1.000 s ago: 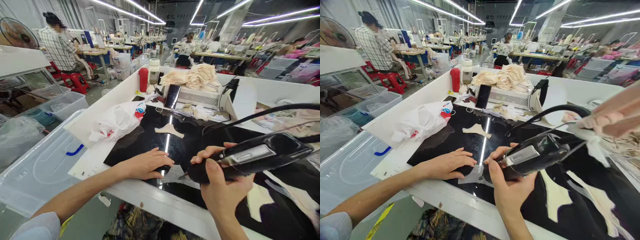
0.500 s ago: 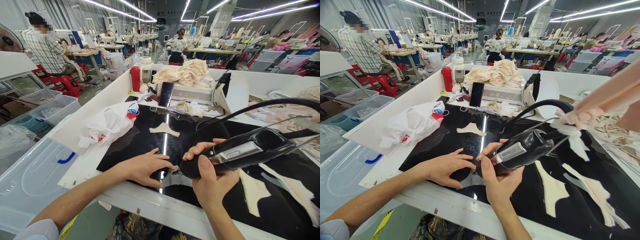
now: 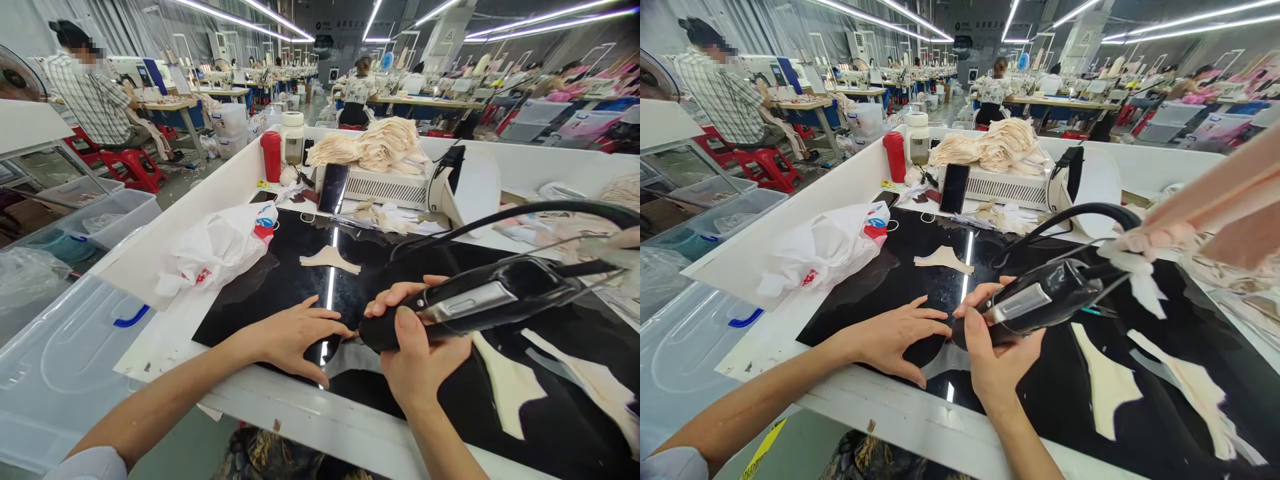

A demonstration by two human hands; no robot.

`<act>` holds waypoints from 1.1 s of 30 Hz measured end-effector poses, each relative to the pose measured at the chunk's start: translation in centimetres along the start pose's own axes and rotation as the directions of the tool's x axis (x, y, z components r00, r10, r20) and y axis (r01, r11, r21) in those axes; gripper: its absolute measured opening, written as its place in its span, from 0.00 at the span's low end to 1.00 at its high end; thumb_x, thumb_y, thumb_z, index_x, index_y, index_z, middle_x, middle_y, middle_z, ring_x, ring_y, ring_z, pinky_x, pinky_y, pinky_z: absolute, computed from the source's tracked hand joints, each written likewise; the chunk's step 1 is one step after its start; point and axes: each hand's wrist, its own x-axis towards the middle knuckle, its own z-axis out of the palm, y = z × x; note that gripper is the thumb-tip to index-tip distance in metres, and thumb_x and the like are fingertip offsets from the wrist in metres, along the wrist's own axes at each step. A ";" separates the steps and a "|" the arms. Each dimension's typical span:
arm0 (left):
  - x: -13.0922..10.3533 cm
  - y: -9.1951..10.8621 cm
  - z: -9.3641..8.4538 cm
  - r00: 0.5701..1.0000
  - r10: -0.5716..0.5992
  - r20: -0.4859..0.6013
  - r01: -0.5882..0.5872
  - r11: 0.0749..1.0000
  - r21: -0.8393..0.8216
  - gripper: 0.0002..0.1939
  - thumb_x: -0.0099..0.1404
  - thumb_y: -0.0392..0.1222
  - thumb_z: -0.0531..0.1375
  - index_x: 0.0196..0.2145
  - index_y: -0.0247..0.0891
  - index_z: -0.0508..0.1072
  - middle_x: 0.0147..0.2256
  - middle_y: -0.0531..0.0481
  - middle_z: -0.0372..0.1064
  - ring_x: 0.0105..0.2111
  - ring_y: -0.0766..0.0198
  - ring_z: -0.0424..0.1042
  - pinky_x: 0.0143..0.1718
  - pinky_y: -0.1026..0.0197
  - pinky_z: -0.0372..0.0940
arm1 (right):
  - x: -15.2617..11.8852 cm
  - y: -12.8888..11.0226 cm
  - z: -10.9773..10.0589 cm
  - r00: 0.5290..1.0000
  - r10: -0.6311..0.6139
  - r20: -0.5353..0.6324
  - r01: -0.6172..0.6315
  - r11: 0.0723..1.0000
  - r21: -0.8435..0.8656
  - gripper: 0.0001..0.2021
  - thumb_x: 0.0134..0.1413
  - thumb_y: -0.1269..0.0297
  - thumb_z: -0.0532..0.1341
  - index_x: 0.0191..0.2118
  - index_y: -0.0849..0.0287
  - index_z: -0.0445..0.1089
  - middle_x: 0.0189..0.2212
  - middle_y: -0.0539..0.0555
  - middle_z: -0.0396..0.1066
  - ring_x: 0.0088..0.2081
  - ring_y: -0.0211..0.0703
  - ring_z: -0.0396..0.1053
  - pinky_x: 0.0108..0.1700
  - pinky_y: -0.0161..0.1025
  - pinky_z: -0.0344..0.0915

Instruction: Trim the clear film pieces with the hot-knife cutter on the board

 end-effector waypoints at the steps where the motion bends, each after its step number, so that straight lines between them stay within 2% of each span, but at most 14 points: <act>1: 0.0 0.0 0.0 1.000 0.000 -0.003 0.000 1.000 0.000 0.38 0.64 0.53 0.68 0.67 0.43 0.60 0.62 0.43 0.68 0.69 0.47 0.55 0.71 0.31 0.34 | 0.0 0.0 0.0 1.000 -0.001 0.001 0.001 1.000 0.003 0.20 0.57 0.64 0.69 0.51 0.50 0.63 0.32 0.45 0.70 0.28 0.38 0.71 0.34 0.42 0.71; 17: 0.1 -0.1 0.4 1.000 0.000 -0.025 0.000 1.000 0.007 0.41 0.62 0.58 0.68 0.67 0.43 0.61 0.62 0.42 0.68 0.69 0.45 0.56 0.71 0.31 0.33 | -0.1 0.4 0.1 1.000 -0.001 -0.016 0.001 1.000 -0.002 0.18 0.58 0.66 0.67 0.51 0.50 0.63 0.31 0.44 0.70 0.27 0.38 0.69 0.34 0.44 0.71; 23: 0.2 -0.1 0.4 1.000 -0.001 -0.016 0.001 1.000 0.014 0.41 0.61 0.59 0.68 0.66 0.44 0.62 0.61 0.42 0.68 0.69 0.45 0.56 0.71 0.31 0.33 | -0.5 -0.4 -0.1 0.999 -0.018 0.038 0.016 0.998 0.057 0.17 0.57 0.66 0.68 0.50 0.51 0.65 0.31 0.45 0.70 0.28 0.38 0.70 0.33 0.42 0.71; 33: 0.2 -0.1 0.3 1.000 -0.001 -0.015 0.002 1.000 0.023 0.41 0.61 0.58 0.69 0.66 0.44 0.62 0.64 0.41 0.65 0.69 0.43 0.56 0.70 0.30 0.34 | -0.9 -0.3 0.1 0.999 -0.012 0.040 0.010 0.999 0.053 0.16 0.58 0.66 0.67 0.50 0.50 0.65 0.31 0.45 0.70 0.27 0.38 0.70 0.32 0.42 0.72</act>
